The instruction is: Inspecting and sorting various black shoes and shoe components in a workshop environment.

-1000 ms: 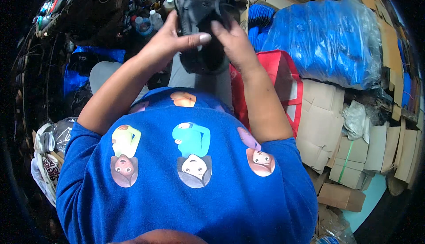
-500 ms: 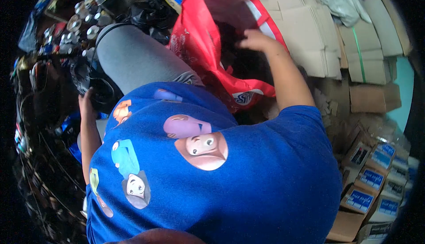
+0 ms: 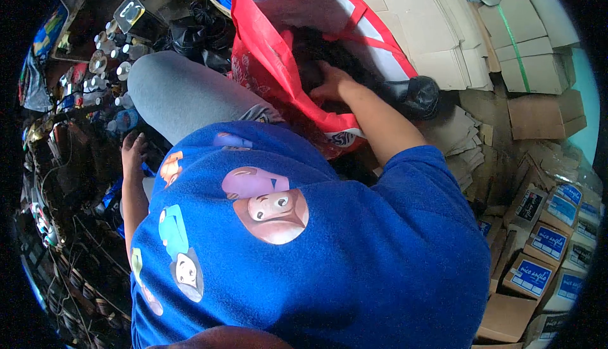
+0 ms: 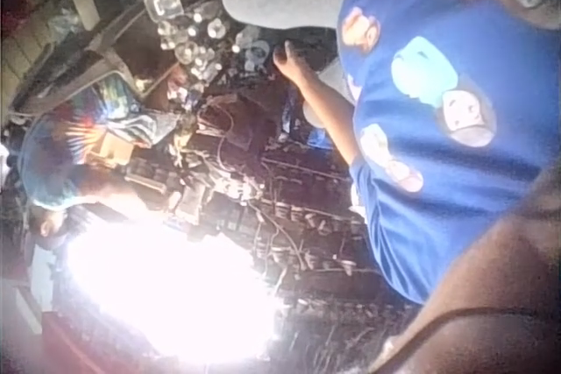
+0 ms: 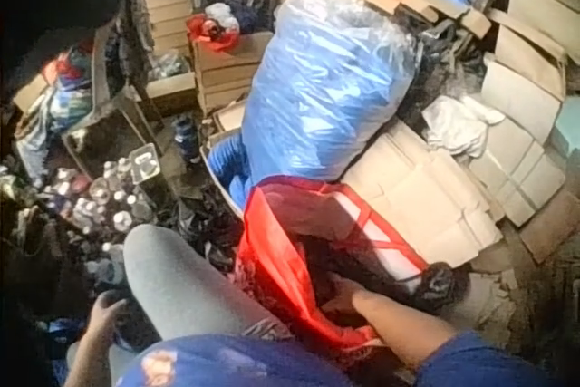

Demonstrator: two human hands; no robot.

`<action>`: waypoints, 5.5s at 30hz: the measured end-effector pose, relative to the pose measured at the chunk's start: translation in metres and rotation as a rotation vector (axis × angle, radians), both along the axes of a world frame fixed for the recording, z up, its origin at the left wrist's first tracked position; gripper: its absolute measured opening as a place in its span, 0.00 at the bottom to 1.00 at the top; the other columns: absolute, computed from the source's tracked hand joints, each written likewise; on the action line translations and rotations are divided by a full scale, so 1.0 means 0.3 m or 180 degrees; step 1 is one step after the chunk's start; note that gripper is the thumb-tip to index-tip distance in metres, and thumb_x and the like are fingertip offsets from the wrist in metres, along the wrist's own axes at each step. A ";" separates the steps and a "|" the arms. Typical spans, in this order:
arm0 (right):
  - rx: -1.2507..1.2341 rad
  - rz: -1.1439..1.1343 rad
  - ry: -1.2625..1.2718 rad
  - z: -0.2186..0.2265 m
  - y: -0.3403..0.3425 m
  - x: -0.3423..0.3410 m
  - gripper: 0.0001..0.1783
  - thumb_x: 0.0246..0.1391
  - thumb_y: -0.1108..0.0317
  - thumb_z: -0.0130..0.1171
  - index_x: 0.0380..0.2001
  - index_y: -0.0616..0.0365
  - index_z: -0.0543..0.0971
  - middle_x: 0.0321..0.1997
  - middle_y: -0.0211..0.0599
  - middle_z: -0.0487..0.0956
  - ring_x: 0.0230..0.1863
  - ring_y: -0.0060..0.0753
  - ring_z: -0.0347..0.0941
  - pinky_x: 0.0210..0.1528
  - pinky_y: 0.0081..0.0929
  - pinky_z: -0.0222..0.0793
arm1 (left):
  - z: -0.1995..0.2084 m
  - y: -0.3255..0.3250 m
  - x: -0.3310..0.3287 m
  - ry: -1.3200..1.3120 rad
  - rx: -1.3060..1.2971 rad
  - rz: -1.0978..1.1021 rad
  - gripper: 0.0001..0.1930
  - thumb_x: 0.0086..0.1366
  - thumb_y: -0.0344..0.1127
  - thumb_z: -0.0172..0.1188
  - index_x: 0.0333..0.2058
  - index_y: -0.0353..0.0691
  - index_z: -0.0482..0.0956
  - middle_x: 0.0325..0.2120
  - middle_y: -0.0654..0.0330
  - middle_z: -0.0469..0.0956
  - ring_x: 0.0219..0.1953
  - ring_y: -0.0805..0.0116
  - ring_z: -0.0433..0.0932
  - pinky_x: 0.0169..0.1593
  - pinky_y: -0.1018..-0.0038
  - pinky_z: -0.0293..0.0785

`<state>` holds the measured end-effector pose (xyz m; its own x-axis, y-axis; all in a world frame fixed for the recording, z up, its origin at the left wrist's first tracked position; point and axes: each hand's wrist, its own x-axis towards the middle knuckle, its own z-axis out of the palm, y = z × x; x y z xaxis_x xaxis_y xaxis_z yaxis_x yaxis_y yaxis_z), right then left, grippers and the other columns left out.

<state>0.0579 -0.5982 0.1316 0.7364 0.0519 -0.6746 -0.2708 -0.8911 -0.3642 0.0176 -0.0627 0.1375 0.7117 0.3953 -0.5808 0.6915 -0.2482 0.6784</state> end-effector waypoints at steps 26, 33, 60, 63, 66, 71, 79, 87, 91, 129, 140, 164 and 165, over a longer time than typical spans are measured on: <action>0.3558 -0.1378 0.1064 0.675 0.222 0.266 0.36 0.42 0.51 0.62 0.52 0.59 0.68 0.46 0.41 0.75 0.43 0.32 0.74 0.49 0.31 0.70 | 0.534 -0.742 0.380 -0.1606 -0.1877 -0.2928 0.39 0.52 0.40 0.63 0.59 0.34 0.52 0.53 0.53 0.64 0.55 0.63 0.63 0.57 0.70 0.60; 0.2849 -0.0336 0.0091 0.689 0.165 0.353 0.27 0.54 0.55 0.54 0.52 0.61 0.68 0.49 0.35 0.74 0.49 0.25 0.68 0.55 0.25 0.61 | 0.510 -0.763 0.402 -0.1421 -0.1768 -0.3161 0.18 0.57 0.37 0.57 0.45 0.35 0.72 0.36 0.62 0.76 0.38 0.73 0.74 0.46 0.78 0.67; 0.5084 -0.1359 0.0238 0.612 0.038 0.534 0.35 0.54 0.49 0.49 0.56 0.67 0.59 0.41 0.50 0.72 0.32 0.34 0.71 0.33 0.35 0.72 | 0.518 -0.330 0.178 -0.1245 -0.0819 -0.3114 0.07 0.51 0.30 0.62 0.29 0.35 0.78 0.29 0.60 0.75 0.34 0.70 0.73 0.41 0.74 0.67; 0.5245 -0.1566 0.0962 0.621 0.133 0.548 0.39 0.52 0.45 0.49 0.57 0.65 0.57 0.35 0.43 0.69 0.28 0.32 0.66 0.32 0.30 0.66 | 0.523 -0.327 0.192 -0.1427 -0.0783 -0.2963 0.10 0.51 0.31 0.62 0.34 0.37 0.79 0.34 0.58 0.76 0.40 0.67 0.74 0.46 0.73 0.68; 0.4944 -0.1518 0.0895 0.641 0.223 0.547 0.42 0.51 0.42 0.49 0.59 0.62 0.55 0.32 0.38 0.67 0.27 0.30 0.61 0.31 0.26 0.61 | 0.543 -0.323 0.197 -0.1647 -0.0503 -0.2956 0.10 0.52 0.31 0.61 0.35 0.39 0.79 0.34 0.57 0.76 0.40 0.65 0.74 0.46 0.71 0.68; 0.5645 -0.0303 0.1363 0.586 0.369 0.511 0.39 0.52 0.41 0.44 0.59 0.58 0.56 0.33 0.38 0.68 0.28 0.29 0.62 0.38 0.28 0.57 | 0.558 -0.336 0.195 -0.1698 -0.0291 -0.2767 0.12 0.51 0.33 0.61 0.37 0.39 0.79 0.36 0.58 0.76 0.42 0.64 0.73 0.45 0.70 0.67; 0.5677 0.1444 0.2348 0.609 0.479 0.486 0.43 0.53 0.37 0.37 0.62 0.58 0.49 0.34 0.43 0.74 0.24 0.25 0.66 0.38 0.27 0.57 | 0.554 -0.344 0.194 -0.2066 -0.0276 -0.2666 0.14 0.51 0.36 0.63 0.37 0.41 0.79 0.35 0.54 0.76 0.40 0.62 0.74 0.45 0.69 0.70; 0.3299 0.0101 0.0183 0.701 0.688 0.385 0.23 0.57 0.56 0.46 0.49 0.62 0.69 0.36 0.46 0.77 0.25 0.30 0.76 0.23 0.20 0.71 | 0.590 -0.399 0.188 -0.1841 -0.2770 -0.1232 0.46 0.50 0.62 0.57 0.62 0.48 0.47 0.58 0.55 0.57 0.54 0.55 0.63 0.53 0.52 0.58; 0.2817 0.0217 0.0636 0.634 0.897 0.396 0.22 0.56 0.53 0.47 0.46 0.58 0.73 0.37 0.33 0.77 0.37 0.22 0.72 0.39 0.21 0.69 | 0.561 -0.400 0.203 -0.2402 -0.2857 -0.0452 0.38 0.49 0.54 0.63 0.56 0.45 0.59 0.46 0.54 0.72 0.44 0.64 0.74 0.45 0.62 0.69; 0.3587 -0.0314 0.1567 0.236 1.486 0.546 0.17 0.55 0.65 0.53 0.47 0.59 0.70 0.48 0.40 0.74 0.51 0.38 0.70 0.50 0.50 0.68 | -0.696 -0.082 -0.296 0.1696 0.0531 -0.3096 0.20 0.53 0.32 0.53 0.47 0.42 0.72 0.51 0.50 0.66 0.51 0.57 0.71 0.52 0.65 0.69; 0.3165 -0.0502 0.1137 0.224 1.458 0.602 0.17 0.51 0.64 0.59 0.44 0.55 0.71 0.45 0.33 0.75 0.49 0.33 0.70 0.49 0.50 0.66 | -0.096 0.049 -0.122 0.0499 0.1370 -0.2092 0.25 0.50 0.61 0.55 0.38 0.49 0.81 0.42 0.59 0.73 0.53 0.54 0.60 0.53 0.55 0.53; 0.4445 -0.0649 0.1773 0.522 1.345 0.475 0.16 0.54 0.53 0.51 0.41 0.48 0.75 0.39 0.32 0.78 0.40 0.36 0.74 0.37 0.41 0.70 | 0.417 0.211 -0.541 -0.2595 -0.3921 0.3083 0.21 0.65 0.48 0.38 0.45 0.40 0.72 0.44 0.49 0.73 0.45 0.50 0.73 0.49 0.51 0.69; 0.4432 -0.0448 0.1545 0.539 1.329 0.479 0.16 0.54 0.53 0.52 0.41 0.48 0.75 0.39 0.32 0.79 0.40 0.35 0.74 0.37 0.39 0.71 | 0.433 0.205 -0.514 -0.2599 -0.3624 0.3126 0.20 0.65 0.46 0.39 0.43 0.40 0.73 0.41 0.50 0.75 0.44 0.52 0.74 0.48 0.52 0.71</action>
